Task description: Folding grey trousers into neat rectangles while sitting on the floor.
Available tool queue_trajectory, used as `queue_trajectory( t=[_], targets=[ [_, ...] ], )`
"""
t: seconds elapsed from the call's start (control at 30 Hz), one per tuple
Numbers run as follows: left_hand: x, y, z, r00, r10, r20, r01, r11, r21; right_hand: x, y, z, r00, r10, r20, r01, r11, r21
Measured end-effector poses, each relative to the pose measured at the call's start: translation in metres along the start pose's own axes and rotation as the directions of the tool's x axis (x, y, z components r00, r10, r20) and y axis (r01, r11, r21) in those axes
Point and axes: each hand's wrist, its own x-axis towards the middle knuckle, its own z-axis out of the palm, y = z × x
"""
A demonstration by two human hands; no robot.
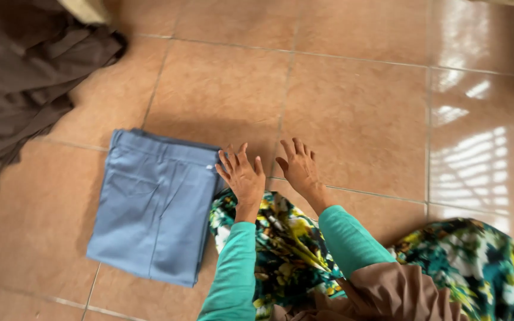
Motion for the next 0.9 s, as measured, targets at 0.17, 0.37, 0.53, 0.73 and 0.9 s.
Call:
queue_trajectory(
  t=[0.17,0.37,0.53,0.73,0.9],
  targets=[
    [-0.014,0.013,0.028,0.990,0.052,0.134,-0.061,0.996,0.065,-0.017,0.043,0.000,0.973,0.186,0.138,-0.182,0.982,-0.044],
    [-0.014,0.025,0.035,0.949,-0.014,0.316,-0.014,0.996,0.087,-0.023,0.058,-0.007,0.971,0.214,0.107,-0.211,0.977,-0.041],
    [-0.019,0.050,0.050,0.921,0.002,0.389,-0.041,0.995,0.092,-0.031,0.079,-0.024,0.959,0.262,0.104,-0.258,0.965,-0.048],
    [-0.046,0.138,0.083,0.852,0.140,0.504,-0.164,0.986,0.003,-0.071,0.145,-0.076,0.902,0.419,0.104,-0.419,0.908,-0.028],
    [-0.088,0.205,0.122,0.769,0.294,0.567,-0.308,0.948,-0.073,-0.109,0.207,-0.104,0.821,0.564,0.091,-0.561,0.826,-0.054]
  ],
)
